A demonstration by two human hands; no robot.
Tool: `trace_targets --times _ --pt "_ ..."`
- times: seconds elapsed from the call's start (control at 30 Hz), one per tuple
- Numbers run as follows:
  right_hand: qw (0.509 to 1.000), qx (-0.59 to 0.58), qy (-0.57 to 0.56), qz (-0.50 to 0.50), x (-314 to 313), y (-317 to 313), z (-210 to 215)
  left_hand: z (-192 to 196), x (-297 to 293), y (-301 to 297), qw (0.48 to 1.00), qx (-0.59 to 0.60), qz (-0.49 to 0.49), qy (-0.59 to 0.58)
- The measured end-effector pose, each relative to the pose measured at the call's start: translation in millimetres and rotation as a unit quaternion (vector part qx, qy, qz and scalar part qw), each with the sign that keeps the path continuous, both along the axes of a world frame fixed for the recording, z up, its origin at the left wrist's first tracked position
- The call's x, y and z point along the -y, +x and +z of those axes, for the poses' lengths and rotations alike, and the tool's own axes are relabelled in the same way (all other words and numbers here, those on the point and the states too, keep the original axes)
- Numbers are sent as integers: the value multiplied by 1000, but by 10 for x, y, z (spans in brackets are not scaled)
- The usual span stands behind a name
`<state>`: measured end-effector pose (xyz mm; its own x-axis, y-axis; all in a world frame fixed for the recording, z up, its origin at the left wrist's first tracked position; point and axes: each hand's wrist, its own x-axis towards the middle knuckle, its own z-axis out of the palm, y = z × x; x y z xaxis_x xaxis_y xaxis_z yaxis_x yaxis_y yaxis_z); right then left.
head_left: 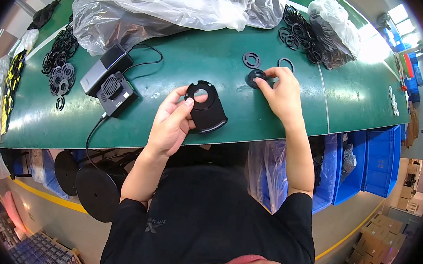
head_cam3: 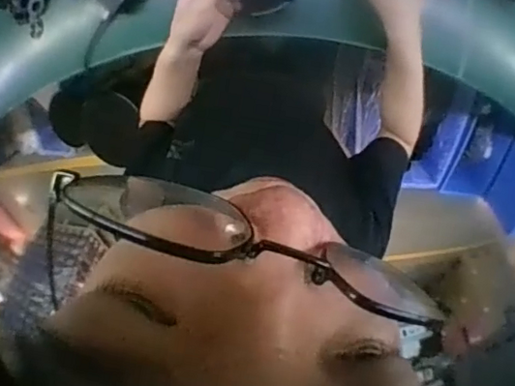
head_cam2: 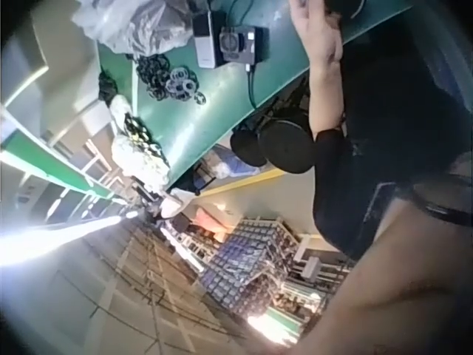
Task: The person assembles black plastic circular components and rings by hand at a workstation.
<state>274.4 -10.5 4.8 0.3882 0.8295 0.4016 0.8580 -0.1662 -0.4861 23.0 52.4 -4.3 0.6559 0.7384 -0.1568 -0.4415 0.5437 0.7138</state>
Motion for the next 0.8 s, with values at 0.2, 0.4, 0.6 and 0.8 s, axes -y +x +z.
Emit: trace_targets --times 0.2,0.4,0.6,0.8 --pt "915 -401 5 40 128 -241 291 0 -3 52 998 13 -53 24" --pt "956 -212 90 182 58 -804 372 -17 41 49 998 -9 -41 38" --pt "966 -160 122 161 -32 -946 186 -38 55 18 996 -10 -48 69" --pt "938 -305 83 139 -8 -899 142 -33 70 53 995 4 -50 81"
